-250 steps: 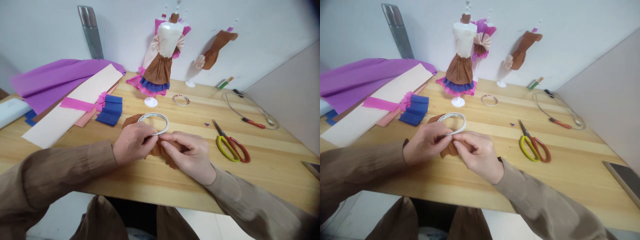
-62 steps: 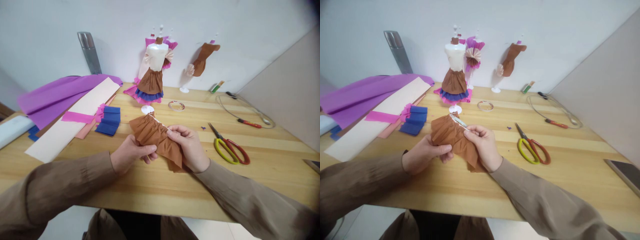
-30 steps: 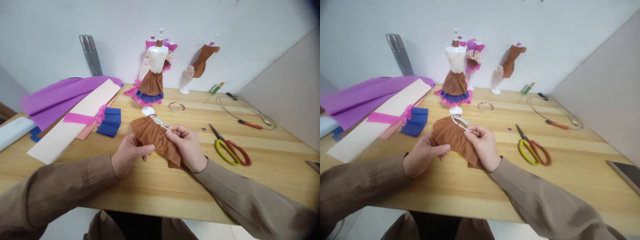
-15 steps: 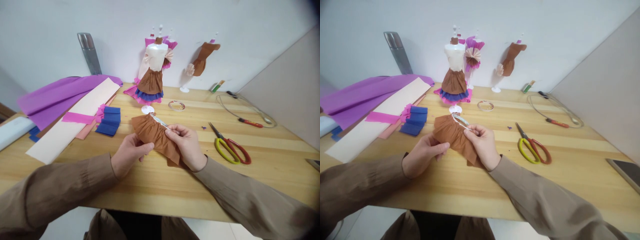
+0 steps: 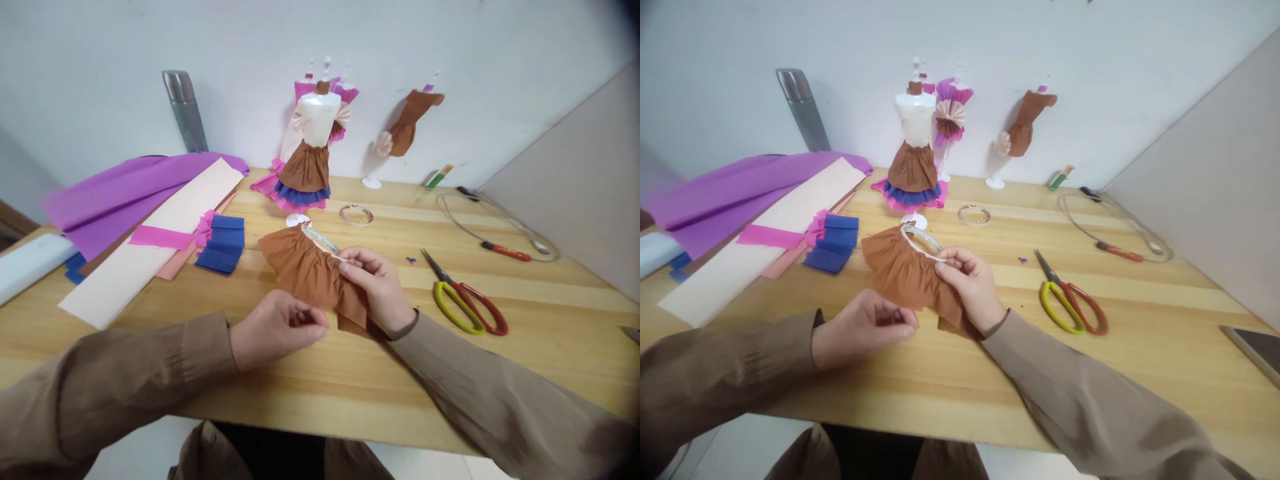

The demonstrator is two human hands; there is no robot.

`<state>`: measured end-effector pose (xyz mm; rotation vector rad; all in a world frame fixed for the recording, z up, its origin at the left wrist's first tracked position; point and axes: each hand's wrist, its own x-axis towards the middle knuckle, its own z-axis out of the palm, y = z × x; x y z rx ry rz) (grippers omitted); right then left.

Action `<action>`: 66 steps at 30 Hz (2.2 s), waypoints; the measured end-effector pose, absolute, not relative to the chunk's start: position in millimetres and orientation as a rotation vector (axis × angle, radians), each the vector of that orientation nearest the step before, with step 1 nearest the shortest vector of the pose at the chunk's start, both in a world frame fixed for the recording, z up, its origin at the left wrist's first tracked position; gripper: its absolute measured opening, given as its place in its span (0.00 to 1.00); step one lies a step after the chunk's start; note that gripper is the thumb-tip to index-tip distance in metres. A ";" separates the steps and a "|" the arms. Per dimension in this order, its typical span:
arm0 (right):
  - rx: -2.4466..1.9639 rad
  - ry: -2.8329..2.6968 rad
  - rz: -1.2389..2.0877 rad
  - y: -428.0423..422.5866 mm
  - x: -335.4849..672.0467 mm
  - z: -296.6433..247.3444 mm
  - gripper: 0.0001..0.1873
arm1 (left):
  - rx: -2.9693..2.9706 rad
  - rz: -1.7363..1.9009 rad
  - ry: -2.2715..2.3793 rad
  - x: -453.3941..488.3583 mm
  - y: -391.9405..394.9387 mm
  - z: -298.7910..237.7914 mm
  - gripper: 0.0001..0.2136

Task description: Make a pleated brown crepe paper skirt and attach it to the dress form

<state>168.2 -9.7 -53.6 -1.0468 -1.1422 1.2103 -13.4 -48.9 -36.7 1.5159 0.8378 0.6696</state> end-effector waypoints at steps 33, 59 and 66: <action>-0.926 -1.848 1.053 -4.9 182.9 -52.5 0.06 | 2.490 1.047 0.609 -54.3 3.0 -24.1 0.17; -0.843 -2.227 0.807 -11.1 181.4 -44.1 0.13 | 2.894 0.681 0.620 -45.3 -8.8 -29.8 0.16; -1.102 -2.148 0.729 -25.4 168.5 -43.0 0.23 | 3.113 0.894 0.670 -37.8 -16.8 -35.2 0.14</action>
